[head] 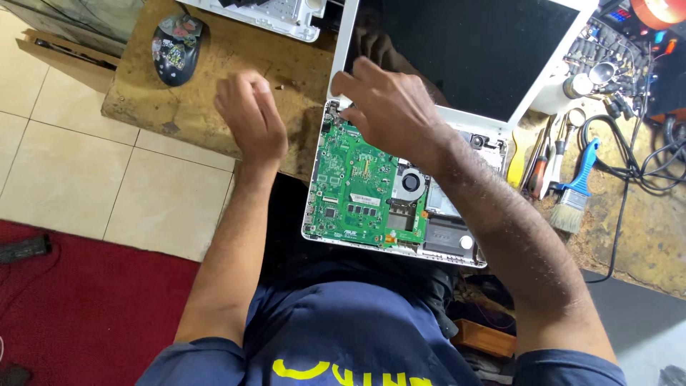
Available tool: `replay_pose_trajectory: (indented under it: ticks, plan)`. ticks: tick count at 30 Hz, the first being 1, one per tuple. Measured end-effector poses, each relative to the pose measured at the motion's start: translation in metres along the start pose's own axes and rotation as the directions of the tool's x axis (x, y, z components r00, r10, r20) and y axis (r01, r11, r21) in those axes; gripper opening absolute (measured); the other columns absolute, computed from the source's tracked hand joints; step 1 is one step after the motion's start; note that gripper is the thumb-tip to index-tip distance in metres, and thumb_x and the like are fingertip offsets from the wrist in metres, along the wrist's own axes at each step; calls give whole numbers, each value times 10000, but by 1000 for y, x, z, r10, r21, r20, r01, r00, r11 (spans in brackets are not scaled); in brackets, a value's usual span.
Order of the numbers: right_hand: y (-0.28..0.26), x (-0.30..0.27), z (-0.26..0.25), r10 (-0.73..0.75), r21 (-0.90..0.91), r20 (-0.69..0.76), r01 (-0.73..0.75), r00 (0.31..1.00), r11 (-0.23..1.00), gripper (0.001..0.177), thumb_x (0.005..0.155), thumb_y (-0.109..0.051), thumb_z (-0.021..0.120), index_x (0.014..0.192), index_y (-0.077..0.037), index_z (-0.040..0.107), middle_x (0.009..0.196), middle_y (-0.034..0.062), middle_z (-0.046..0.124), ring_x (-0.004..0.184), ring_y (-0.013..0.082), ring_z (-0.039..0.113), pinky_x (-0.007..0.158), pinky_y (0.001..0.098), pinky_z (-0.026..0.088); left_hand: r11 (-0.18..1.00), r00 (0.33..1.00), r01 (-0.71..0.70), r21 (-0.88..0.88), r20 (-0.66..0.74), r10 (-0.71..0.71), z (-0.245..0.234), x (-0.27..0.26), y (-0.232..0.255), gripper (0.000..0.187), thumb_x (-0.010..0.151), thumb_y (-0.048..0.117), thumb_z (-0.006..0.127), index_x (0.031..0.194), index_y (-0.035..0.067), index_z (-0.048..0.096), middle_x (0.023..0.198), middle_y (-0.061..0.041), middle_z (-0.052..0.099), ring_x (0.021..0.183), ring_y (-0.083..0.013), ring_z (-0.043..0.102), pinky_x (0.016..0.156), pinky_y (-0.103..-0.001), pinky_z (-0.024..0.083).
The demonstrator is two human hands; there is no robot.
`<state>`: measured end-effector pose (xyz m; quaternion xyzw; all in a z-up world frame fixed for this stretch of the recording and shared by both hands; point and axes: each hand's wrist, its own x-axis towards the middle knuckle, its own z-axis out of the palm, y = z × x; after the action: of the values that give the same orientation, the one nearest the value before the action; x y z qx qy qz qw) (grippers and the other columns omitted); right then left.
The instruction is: The person disassembles a white laptop by removing screws and detaching internal components. They use a screwdriver to loosen screws, remove the cooling fan, and disconnect cables from the motherboard. The person then reassembles the laptop by reconnecting cables and securing the fan with screws.
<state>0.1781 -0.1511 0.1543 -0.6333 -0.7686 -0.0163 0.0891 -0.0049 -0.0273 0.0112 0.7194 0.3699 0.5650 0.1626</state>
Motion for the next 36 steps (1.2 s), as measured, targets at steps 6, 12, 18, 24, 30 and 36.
replay_pose_trajectory:
  ticks: [6,12,18,24,30,36]
  plan:
    - [3,3,9,-9,-30,-47,8,999,1000,335,1006,-229,866,1212,-120,626,1044,94,589,565,206,587,455,371,522,927,980,1,-376,182,73,11,-44,28,330,1175,282,465,910,101,542,812,-41,538,727,-187,489,677,-328,434]
    - [3,4,9,-3,-64,-46,0,999,998,320,1012,-231,801,1236,-161,584,1034,70,592,623,211,607,467,396,537,905,931,115,-409,361,45,-3,-40,38,190,1107,207,716,1003,59,657,822,-15,589,689,-118,467,595,-280,398]
    - [-5,5,1,11,23,-5,-11,1000,1000,417,962,-141,822,1318,-115,607,1154,137,571,674,244,625,466,400,557,906,924,123,-405,379,44,-7,-37,40,145,1094,196,738,1115,52,738,980,-71,778,813,-170,698,715,-299,570]
    - [-4,4,1,-12,-28,-16,12,1000,1000,423,972,-157,825,1335,-130,608,1063,93,582,639,190,591,436,351,503,940,912,156,-302,410,-20,-4,-38,38,294,1139,352,613,1117,92,748,932,-25,765,755,-148,683,683,-296,542]
    - [-2,-1,-4,140,365,-35,-118,989,924,485,938,20,787,1313,-106,507,1128,138,689,782,249,670,593,419,548,921,904,172,-350,428,-6,-3,-37,38,124,1120,190,681,1112,74,725,908,-43,733,748,-144,652,653,-282,534]
    - [6,-33,13,255,700,-227,-24,940,714,516,1031,217,654,1416,7,383,1144,270,691,983,381,811,765,468,742,932,849,228,-283,526,-49,-3,-32,38,199,1100,297,692,1060,108,739,922,-16,717,719,-117,559,608,-278,419]
